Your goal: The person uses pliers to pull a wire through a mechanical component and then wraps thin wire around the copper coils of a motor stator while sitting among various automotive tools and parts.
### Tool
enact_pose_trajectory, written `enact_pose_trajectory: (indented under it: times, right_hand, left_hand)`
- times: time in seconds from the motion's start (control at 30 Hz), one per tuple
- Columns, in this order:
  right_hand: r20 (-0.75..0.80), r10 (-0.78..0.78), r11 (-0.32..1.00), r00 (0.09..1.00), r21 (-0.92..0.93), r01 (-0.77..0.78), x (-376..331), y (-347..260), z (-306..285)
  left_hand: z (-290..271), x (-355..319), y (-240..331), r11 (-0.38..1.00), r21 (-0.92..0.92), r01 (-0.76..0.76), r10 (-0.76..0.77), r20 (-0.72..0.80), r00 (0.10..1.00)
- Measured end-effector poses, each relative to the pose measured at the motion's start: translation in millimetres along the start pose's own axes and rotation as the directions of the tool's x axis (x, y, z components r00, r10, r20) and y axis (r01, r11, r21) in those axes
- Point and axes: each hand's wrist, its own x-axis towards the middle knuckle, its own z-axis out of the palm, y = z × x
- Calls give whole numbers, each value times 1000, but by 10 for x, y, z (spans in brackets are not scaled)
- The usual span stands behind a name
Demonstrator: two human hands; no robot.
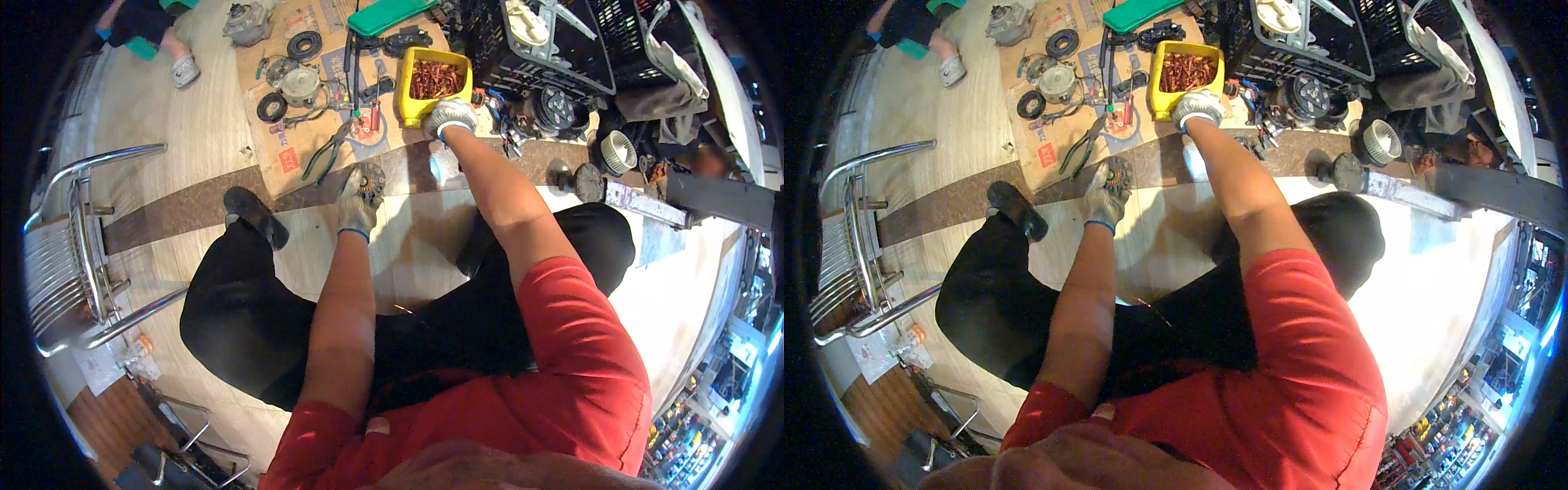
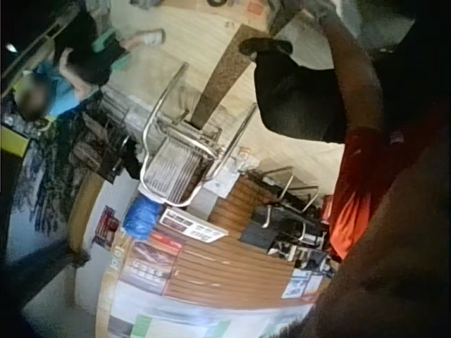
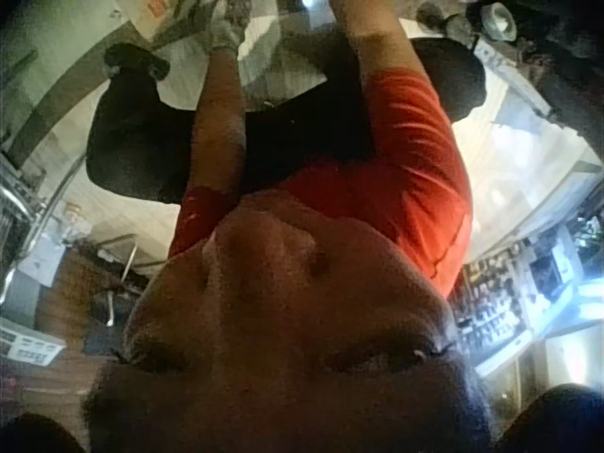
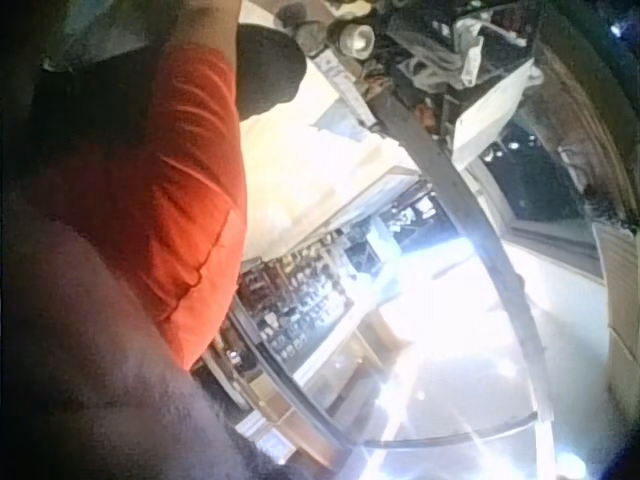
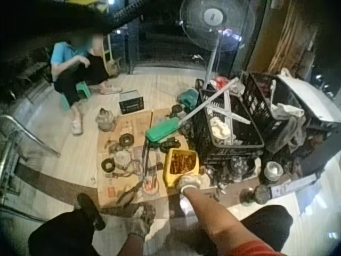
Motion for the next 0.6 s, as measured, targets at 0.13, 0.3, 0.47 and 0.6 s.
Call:
enact_pose_trajectory:
  times: [0.13,0.3,0.47,0.6]
  right_hand:
    - [-157,-188,963,970,162,213,-291,-151,-328]
    - [314,-626,617,714,760,206,-839,-357,-304]
    - [400,-581,412,709,896,-167,-906,-180,-146]
    - [443,-546,439,711,874,-208,-716,-6,-11]
  left_hand:
    - [264,-66,95,995,22,-94,93,40,995]
    - [420,-140,134,967,169,-191,178,91,980]
    - [501,-115,172,970,237,-60,23,158,987]
    - [535,-230,209,931,365,-14,-26,106,994]
